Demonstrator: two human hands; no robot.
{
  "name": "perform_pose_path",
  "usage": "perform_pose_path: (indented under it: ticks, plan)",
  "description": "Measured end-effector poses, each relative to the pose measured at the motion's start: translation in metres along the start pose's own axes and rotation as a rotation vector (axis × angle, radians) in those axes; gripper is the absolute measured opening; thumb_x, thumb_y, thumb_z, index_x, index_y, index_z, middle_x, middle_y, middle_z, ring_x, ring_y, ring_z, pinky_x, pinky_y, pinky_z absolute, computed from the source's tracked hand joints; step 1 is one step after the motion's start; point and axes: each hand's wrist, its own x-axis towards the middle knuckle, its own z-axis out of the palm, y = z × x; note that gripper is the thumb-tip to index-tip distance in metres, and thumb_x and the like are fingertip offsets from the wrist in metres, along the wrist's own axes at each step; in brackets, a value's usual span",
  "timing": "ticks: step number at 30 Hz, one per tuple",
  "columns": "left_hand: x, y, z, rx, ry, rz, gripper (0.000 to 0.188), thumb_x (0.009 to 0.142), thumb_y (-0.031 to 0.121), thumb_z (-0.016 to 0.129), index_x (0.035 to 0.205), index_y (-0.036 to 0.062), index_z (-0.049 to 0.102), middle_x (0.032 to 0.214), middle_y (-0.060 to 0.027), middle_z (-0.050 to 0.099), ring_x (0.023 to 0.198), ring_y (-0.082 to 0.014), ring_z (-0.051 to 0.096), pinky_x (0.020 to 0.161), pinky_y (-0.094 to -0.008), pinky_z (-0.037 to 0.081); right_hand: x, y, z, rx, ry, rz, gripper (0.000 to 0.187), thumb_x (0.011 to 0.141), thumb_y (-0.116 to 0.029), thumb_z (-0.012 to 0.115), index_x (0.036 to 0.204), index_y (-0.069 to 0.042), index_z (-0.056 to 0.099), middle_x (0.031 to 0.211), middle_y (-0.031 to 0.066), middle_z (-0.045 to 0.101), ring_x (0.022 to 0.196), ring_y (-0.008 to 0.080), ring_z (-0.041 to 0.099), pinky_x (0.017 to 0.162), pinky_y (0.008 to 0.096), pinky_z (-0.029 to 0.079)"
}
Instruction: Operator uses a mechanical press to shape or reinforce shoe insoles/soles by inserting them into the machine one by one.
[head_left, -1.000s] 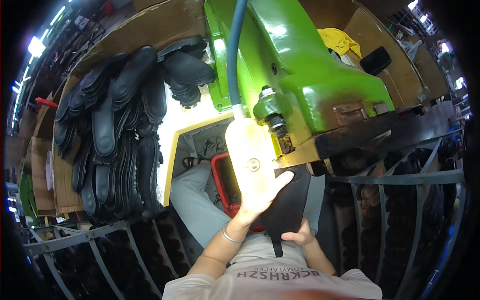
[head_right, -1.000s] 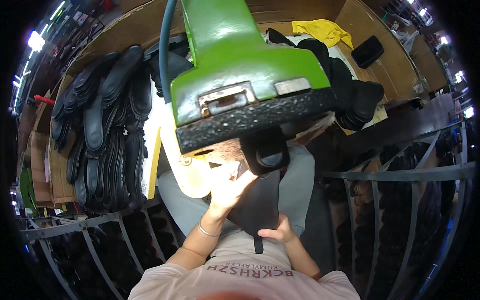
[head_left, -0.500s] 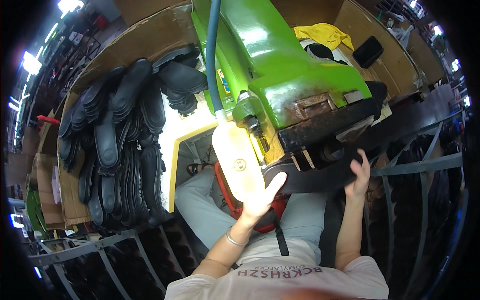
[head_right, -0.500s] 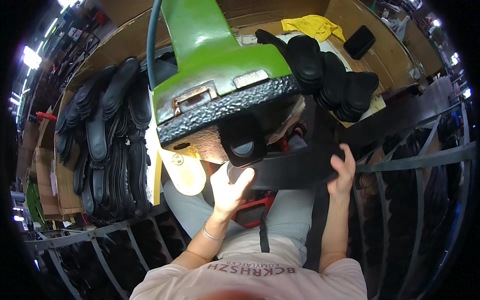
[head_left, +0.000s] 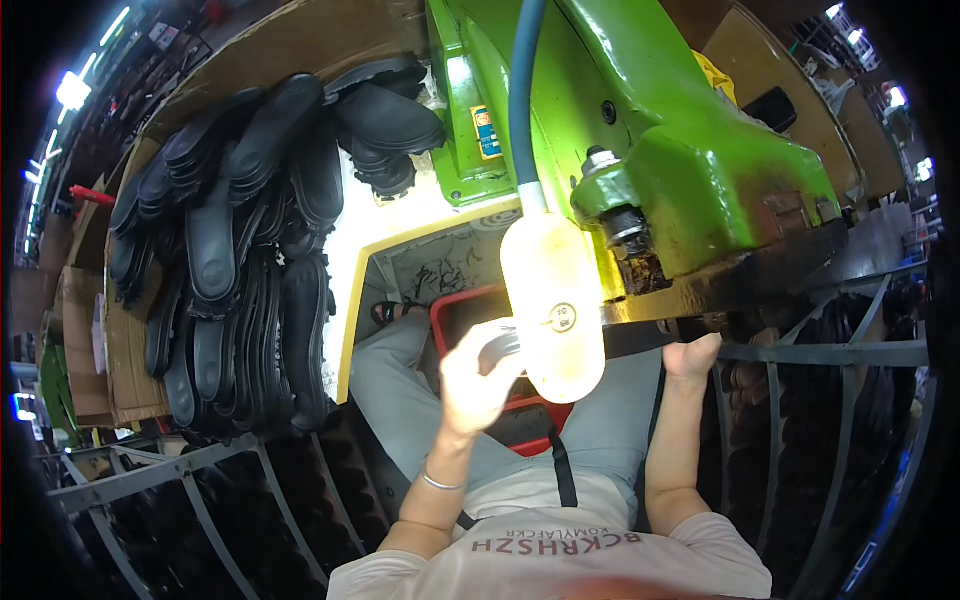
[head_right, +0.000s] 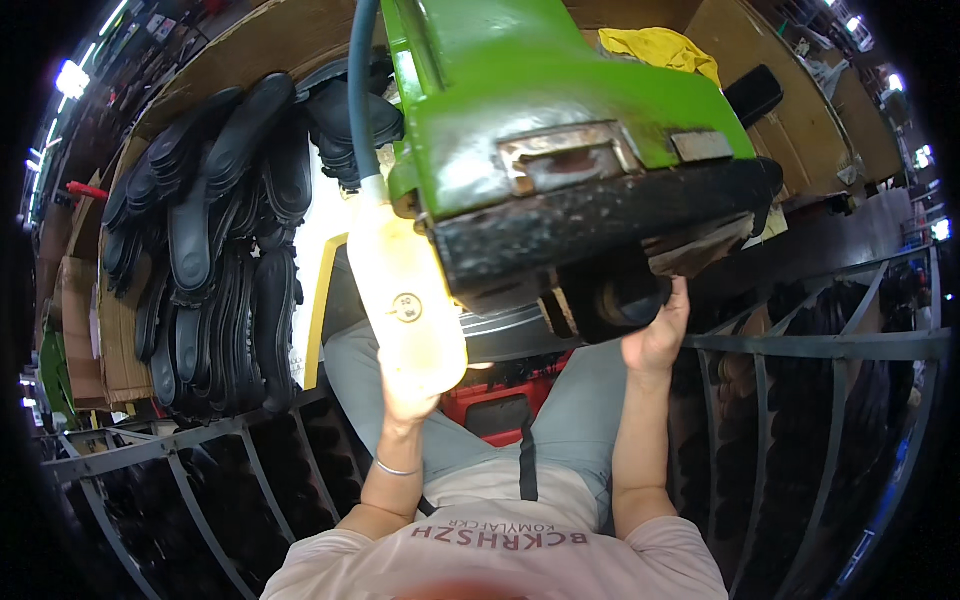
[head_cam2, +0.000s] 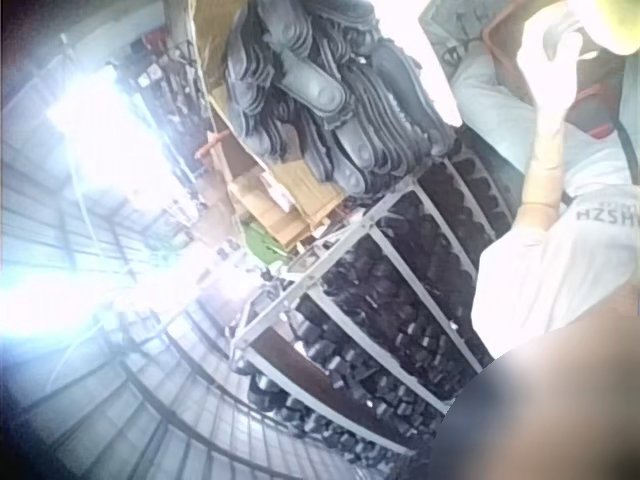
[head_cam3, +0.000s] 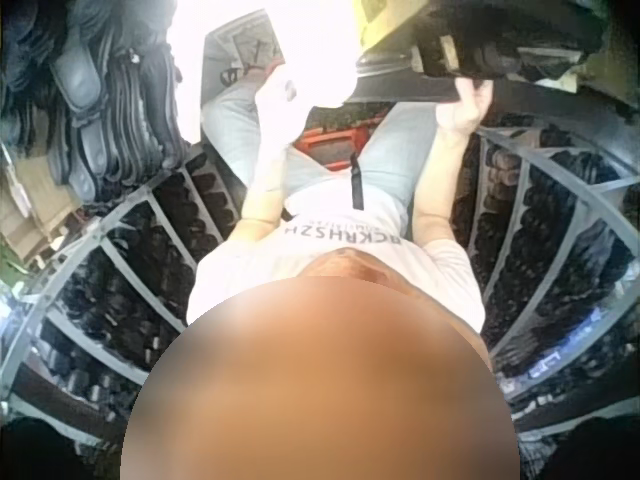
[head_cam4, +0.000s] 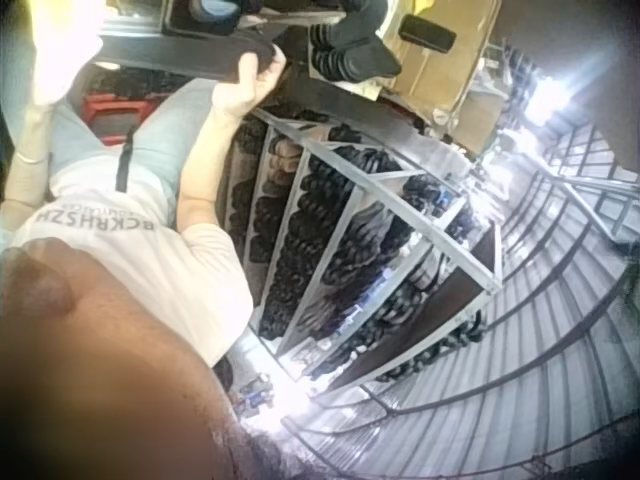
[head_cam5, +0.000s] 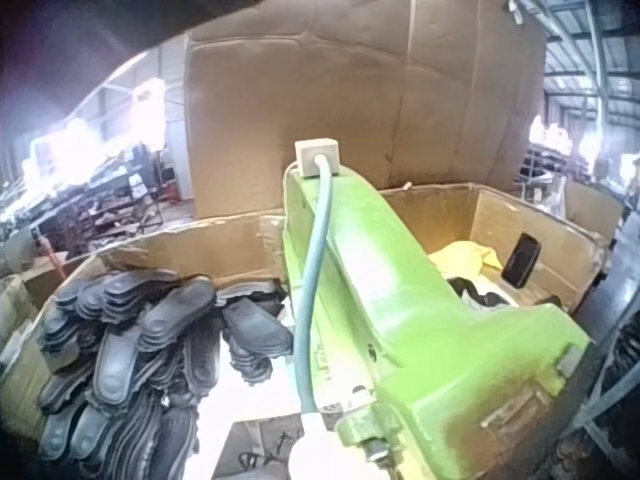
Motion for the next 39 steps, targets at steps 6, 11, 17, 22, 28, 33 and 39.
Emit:
perform_pose_path:
  ticks: [6,11,17,22,28,33,39]
  plan:
    - [0.007,-0.037,0.064,0.281,-0.009,0.366,0.022,0.081,0.002,0.074,0.100,-0.0053,0.066,0.100,-0.0100,0.066,0.083,-0.0142,0.062,0.073,-0.0279,0.051,0.020,-0.054,-0.030,-0.112,0.298,-0.091,0.038,0.088,0.003,0.057,0.125,-0.004,0.050,0.116,0.0113,0.060,0.106,0.0233,0.060,0.095,0.0369,0.048]
    - [0.009,-0.036,0.077,-0.263,0.026,-0.034,0.011,0.084,0.002,0.071,0.090,-0.0046,0.065,0.081,-0.0084,0.068,0.069,-0.0128,0.064,0.064,-0.0242,0.052,0.039,-0.060,-0.020,-0.190,0.311,-0.066,0.035,0.089,0.001,0.056,0.124,-0.004,0.051,0.114,0.0102,0.061,0.103,0.0207,0.061,0.092,0.0349,0.049]
    - [0.003,-0.016,0.024,-0.108,0.032,-0.079,0.025,0.083,0.000,0.068,0.106,-0.0065,0.061,0.095,-0.0116,0.067,0.079,-0.0173,0.067,0.070,-0.0283,0.055,0.039,-0.014,0.001,-0.083,0.155,0.076,0.048,0.085,0.006,0.050,0.132,-0.001,0.045,0.123,0.0116,0.056,0.110,0.0209,0.057,0.096,0.0326,0.046]
    - [0.000,0.012,-0.023,-0.196,0.023,-0.147,0.035,0.083,-0.003,0.065,0.116,-0.0077,0.056,0.099,-0.0160,0.065,0.078,-0.0197,0.067,0.049,-0.0269,0.059,0.005,0.015,0.030,-0.148,0.161,0.129,0.057,0.083,0.004,0.052,0.138,0.002,0.038,0.126,0.0113,0.054,0.113,0.0194,0.055,0.097,0.0314,0.044]
    - [-0.026,0.010,-0.059,-0.142,0.152,-0.163,0.024,0.086,-0.003,0.060,0.109,-0.0074,0.054,0.088,-0.0148,0.064,0.065,-0.0184,0.065,0.048,-0.0282,0.057,-0.023,0.039,0.067,-0.182,0.135,0.159,0.065,0.077,0.005,0.057,0.139,0.000,0.037,0.118,0.0090,0.057,0.107,0.0159,0.058,0.093,0.0284,0.046]
    - [-0.067,-0.010,-0.071,0.043,0.182,-0.105,0.017,0.085,0.002,0.069,0.098,-0.0044,0.059,0.088,-0.0083,0.065,0.078,-0.0125,0.063,0.071,-0.0255,0.053,-0.022,0.042,0.087,-0.315,-0.053,0.157,0.052,0.076,0.002,0.061,0.126,0.003,0.048,0.110,0.0066,0.061,0.102,0.0145,0.059,0.092,0.0275,0.044]
    - [-0.049,0.003,-0.043,0.430,0.142,-0.034,0.026,0.074,-0.003,0.078,0.097,-0.0029,0.066,0.088,-0.0073,0.069,0.080,-0.0124,0.065,0.073,-0.0258,0.052,-0.013,0.034,0.078,-0.264,0.038,0.123,0.037,0.080,-0.003,0.064,0.116,0.003,0.057,0.109,0.0070,0.062,0.099,0.0146,0.059,0.090,0.0273,0.045]
